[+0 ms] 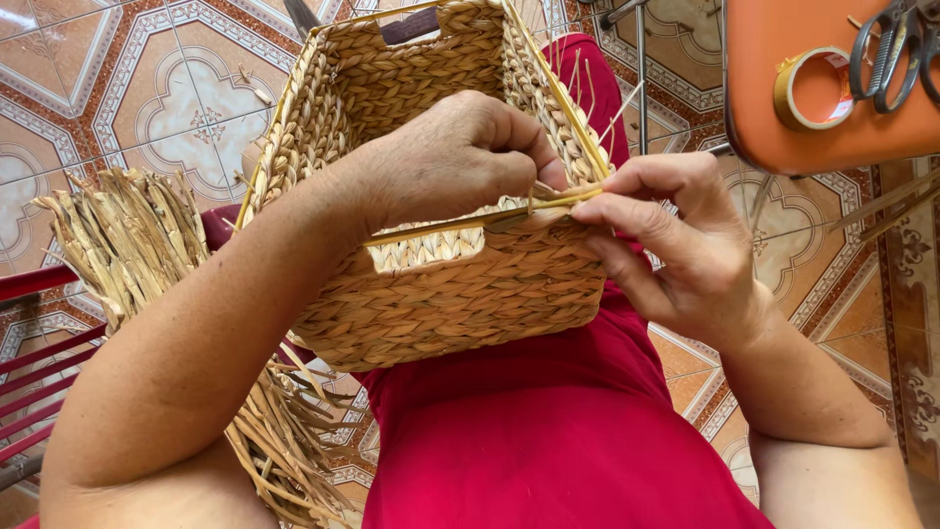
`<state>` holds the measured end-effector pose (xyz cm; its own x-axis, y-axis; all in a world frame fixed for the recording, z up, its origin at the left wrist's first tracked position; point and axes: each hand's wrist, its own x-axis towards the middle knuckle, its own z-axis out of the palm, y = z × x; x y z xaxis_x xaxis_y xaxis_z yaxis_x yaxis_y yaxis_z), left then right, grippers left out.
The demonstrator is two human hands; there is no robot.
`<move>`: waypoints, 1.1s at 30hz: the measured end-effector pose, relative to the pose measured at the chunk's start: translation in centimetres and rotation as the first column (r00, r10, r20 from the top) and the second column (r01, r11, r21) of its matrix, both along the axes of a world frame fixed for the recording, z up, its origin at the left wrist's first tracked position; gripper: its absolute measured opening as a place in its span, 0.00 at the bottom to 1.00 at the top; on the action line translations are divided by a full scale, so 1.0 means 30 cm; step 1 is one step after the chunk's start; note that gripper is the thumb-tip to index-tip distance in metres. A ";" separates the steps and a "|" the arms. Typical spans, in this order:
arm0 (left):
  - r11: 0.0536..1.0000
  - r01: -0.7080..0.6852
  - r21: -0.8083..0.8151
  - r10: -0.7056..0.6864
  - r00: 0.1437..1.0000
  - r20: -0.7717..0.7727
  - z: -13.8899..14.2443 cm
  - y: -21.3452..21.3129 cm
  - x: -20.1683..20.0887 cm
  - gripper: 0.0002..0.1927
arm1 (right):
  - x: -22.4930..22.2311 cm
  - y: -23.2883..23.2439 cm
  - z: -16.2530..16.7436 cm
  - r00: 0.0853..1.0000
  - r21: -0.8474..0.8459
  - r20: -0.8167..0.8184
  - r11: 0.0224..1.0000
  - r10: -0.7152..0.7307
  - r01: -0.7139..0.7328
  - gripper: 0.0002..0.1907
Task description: The person weaves a rectangular basket using dried palm strips, interlacing them through the vertical frame and securing the rim. They trim excess material with scissors and adjust the weave to maintain even tension.
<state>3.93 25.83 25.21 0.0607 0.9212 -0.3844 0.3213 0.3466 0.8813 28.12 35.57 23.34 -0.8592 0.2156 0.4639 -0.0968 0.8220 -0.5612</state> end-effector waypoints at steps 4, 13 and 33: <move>0.999 0.014 -0.043 -0.015 1.000 -0.013 -0.007 0.002 0.024 0.15 | 0.032 -0.009 -0.023 1.000 -0.056 0.023 0.998 -0.016 0.017 0.16; 0.997 0.037 -0.063 -0.031 0.996 0.086 -0.017 0.009 0.061 0.16 | 0.055 -0.036 -0.024 0.999 -0.197 0.003 0.980 -0.040 0.040 0.14; 0.989 0.050 -0.136 -0.016 0.970 0.241 -0.057 0.055 0.060 0.12 | -0.018 -0.067 0.120 0.979 0.215 0.077 0.962 -0.187 0.167 0.12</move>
